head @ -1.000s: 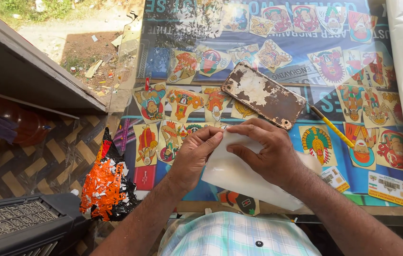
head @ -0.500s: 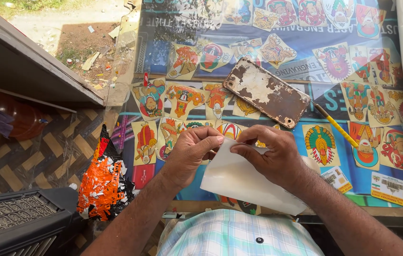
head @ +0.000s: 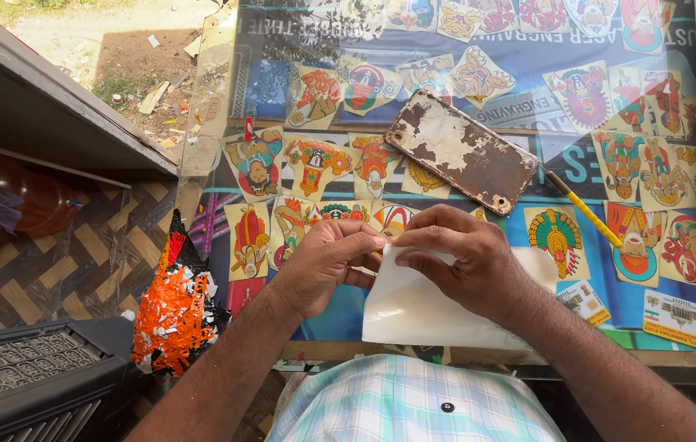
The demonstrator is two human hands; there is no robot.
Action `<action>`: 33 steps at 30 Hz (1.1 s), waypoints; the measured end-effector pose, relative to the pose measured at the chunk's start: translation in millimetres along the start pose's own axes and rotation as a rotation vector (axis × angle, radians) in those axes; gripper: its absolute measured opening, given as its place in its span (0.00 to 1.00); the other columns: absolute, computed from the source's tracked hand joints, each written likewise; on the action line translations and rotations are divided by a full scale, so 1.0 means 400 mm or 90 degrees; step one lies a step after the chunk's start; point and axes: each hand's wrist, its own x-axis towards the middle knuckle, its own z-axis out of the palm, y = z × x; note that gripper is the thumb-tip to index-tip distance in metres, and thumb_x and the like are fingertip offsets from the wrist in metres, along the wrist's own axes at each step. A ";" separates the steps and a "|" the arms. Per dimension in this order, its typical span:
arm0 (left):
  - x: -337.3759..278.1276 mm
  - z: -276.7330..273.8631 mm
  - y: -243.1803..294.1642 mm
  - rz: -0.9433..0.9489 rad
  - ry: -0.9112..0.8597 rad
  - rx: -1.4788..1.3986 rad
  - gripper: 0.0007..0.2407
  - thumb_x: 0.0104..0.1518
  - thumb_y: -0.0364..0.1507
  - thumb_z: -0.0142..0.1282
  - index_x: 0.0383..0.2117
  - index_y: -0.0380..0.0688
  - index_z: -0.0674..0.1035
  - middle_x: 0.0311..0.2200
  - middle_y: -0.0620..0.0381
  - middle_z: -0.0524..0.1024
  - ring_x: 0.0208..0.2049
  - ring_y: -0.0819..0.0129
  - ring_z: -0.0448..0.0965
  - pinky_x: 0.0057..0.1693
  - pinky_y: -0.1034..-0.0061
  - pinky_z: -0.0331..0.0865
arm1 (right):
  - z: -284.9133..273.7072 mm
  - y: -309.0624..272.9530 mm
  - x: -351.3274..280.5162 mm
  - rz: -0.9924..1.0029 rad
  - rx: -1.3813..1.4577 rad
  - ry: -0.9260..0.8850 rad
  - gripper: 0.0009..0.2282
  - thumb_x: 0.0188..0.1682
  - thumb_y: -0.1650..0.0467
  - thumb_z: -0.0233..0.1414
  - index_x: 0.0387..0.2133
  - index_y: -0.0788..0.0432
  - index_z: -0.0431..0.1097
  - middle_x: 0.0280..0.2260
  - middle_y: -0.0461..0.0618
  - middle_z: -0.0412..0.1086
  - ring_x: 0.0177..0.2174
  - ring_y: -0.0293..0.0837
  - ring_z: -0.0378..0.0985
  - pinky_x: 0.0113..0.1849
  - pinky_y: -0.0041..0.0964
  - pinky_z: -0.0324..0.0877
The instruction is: The person applies a screen protector to a mobile phone by first cutting a piece of white vinyl to size using a utility knife and then peeling and adhering the protector onto the screen of the device.
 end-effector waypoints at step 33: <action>-0.021 0.041 -0.034 -0.063 0.040 0.071 0.10 0.58 0.35 0.59 0.35 0.42 0.85 0.35 0.55 0.80 0.39 0.69 0.79 0.46 0.68 0.75 | 0.012 -0.026 -0.055 -0.236 -0.179 0.071 0.18 0.50 0.73 0.64 0.51 0.55 0.66 0.36 0.45 0.77 0.36 0.42 0.79 0.39 0.38 0.74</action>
